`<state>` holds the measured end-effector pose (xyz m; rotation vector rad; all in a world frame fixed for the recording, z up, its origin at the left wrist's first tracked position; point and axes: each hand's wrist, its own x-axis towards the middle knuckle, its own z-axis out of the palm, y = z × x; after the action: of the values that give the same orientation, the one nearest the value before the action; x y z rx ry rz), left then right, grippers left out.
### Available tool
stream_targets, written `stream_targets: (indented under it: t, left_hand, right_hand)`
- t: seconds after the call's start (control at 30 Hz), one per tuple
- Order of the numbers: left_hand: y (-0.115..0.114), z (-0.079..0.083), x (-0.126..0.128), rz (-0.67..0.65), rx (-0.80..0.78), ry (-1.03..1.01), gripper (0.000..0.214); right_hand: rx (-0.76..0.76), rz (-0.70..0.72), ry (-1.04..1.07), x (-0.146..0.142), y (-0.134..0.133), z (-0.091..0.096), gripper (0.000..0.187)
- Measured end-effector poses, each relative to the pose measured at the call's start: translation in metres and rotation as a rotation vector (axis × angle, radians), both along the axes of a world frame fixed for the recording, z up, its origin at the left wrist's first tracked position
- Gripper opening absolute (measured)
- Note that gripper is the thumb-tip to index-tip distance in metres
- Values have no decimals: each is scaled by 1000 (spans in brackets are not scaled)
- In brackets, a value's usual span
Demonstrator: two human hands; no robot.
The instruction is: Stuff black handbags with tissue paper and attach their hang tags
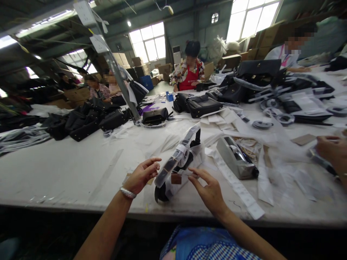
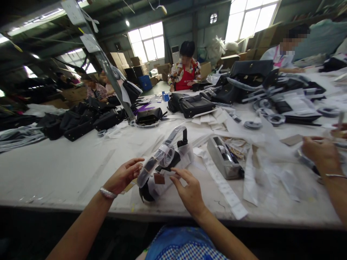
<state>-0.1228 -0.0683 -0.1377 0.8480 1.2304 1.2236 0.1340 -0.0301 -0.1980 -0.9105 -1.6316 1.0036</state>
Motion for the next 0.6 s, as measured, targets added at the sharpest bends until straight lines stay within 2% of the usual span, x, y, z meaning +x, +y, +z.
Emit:
stream_targets:
  t: [0.07,0.13,0.2,0.3,0.4,0.5,0.6]
  left_hand:
    - [5,2,1,-22,6,36,42]
    - [10,4,2,-43,4,72,42]
    - [15,7,4,-66,-8,104,42]
    - [21,10,10,-100,-24,147,43]
    - [26,13,18,-146,-24,178,45]
    - [31,14,24,-172,-13,165,45]
    - [34,16,26,-155,-2,149,45]
  right_hand:
    - [-9,7,24,2,0,-3,18]
    - [-83,38,62,3,1,-7,20]
    - [-267,105,136,4,3,-9,28]
    - [-626,264,333,4,4,-13,41]
    - [-865,391,470,4,3,-15,58]
    - [-974,462,472,3,3,-19,62]
    - [-985,471,413,-1,4,-24,62]
